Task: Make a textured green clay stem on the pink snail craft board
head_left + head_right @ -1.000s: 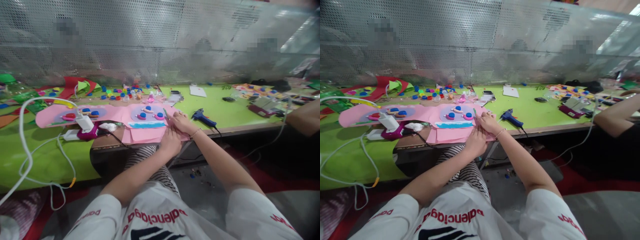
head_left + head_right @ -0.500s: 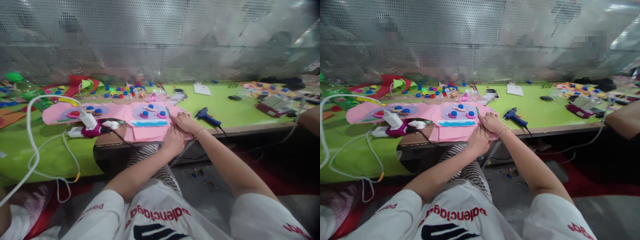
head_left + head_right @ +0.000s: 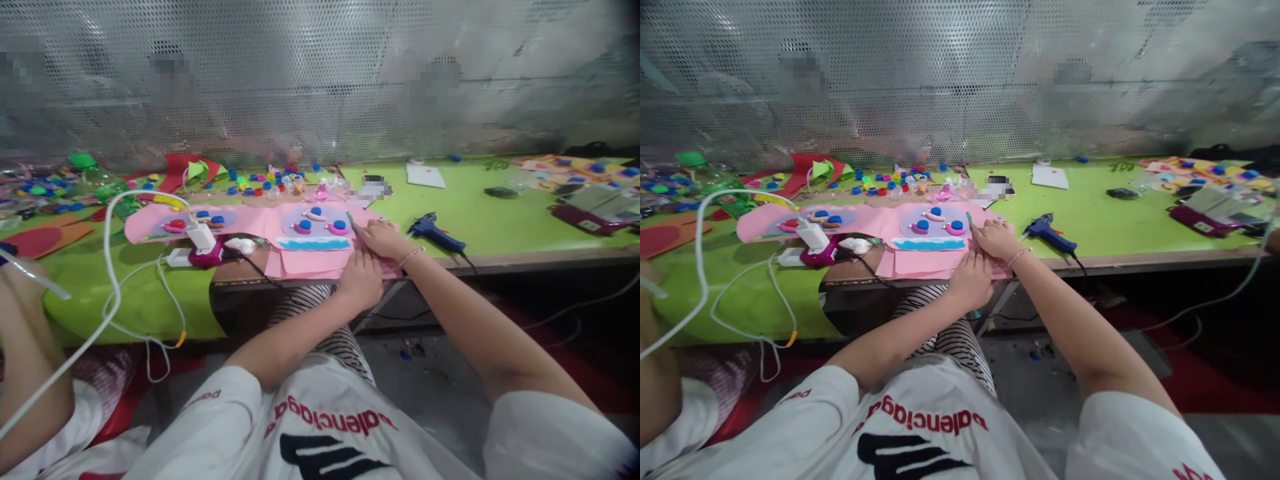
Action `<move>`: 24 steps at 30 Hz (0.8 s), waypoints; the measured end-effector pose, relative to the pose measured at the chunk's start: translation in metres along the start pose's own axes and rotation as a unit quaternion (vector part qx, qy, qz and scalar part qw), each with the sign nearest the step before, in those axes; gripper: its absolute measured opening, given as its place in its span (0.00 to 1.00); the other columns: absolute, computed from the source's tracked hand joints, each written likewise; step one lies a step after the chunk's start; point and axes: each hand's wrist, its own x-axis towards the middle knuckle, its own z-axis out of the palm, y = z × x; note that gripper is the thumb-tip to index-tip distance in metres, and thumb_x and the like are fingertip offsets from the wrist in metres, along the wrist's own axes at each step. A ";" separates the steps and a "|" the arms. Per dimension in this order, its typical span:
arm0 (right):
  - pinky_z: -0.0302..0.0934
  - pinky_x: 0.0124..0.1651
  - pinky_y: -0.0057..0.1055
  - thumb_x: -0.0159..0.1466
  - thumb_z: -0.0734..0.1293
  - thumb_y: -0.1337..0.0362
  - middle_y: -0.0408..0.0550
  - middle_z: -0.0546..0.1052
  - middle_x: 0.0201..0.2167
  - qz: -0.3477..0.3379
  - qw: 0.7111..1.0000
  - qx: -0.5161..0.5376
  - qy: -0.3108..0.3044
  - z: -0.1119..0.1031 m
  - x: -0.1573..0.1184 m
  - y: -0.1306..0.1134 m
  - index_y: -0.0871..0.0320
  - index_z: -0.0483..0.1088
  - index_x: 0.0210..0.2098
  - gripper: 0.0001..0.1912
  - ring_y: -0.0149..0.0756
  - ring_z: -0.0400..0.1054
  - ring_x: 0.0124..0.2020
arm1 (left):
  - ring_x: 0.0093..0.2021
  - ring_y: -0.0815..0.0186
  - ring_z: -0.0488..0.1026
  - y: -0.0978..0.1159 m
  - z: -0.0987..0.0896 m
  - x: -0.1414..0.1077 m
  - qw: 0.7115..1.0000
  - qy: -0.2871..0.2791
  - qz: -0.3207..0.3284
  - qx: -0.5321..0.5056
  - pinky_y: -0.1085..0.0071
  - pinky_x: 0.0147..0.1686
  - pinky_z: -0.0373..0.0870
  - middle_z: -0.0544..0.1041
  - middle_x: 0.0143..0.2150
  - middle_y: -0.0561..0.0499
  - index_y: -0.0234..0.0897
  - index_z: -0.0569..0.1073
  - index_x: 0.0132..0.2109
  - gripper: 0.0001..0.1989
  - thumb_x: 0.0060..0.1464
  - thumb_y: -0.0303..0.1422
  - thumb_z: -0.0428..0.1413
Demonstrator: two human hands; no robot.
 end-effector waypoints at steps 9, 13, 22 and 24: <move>0.52 0.46 0.39 0.71 0.45 0.59 0.68 0.70 0.49 -0.011 0.999 0.001 0.036 0.004 -0.002 -0.003 0.68 0.52 0.66 0.29 0.47 0.62 0.48 | 0.64 0.46 0.60 0.001 -0.001 0.000 1.000 0.009 -0.004 -0.004 0.57 0.62 0.54 0.64 0.61 0.25 0.14 0.60 0.61 0.33 0.59 0.40 0.50; 0.51 0.48 0.40 0.71 0.47 0.59 0.68 0.66 0.56 -0.040 0.999 -0.006 0.031 0.004 -0.003 -0.003 0.67 0.63 0.60 0.27 0.49 0.58 0.54 | 0.65 0.46 0.59 0.001 -0.002 -0.001 1.000 0.010 -0.004 -0.003 0.54 0.61 0.55 0.64 0.61 0.24 0.15 0.60 0.60 0.32 0.59 0.41 0.49; 0.52 0.46 0.39 0.71 0.47 0.58 0.64 0.71 0.46 -0.022 0.999 -0.007 0.027 0.007 -0.001 -0.001 0.67 0.61 0.61 0.27 0.47 0.65 0.45 | 0.64 0.48 0.60 0.000 0.001 -0.001 1.000 0.020 0.000 -0.001 0.56 0.62 0.54 0.64 0.61 0.25 0.15 0.61 0.60 0.32 0.60 0.42 0.47; 0.52 0.47 0.40 0.71 0.47 0.58 0.67 0.69 0.49 -0.025 0.999 -0.008 0.028 0.008 -0.001 -0.001 0.68 0.59 0.62 0.28 0.48 0.63 0.48 | 0.64 0.48 0.61 0.000 0.000 -0.001 1.000 0.021 -0.001 0.000 0.56 0.62 0.54 0.65 0.61 0.25 0.15 0.61 0.59 0.31 0.61 0.41 0.46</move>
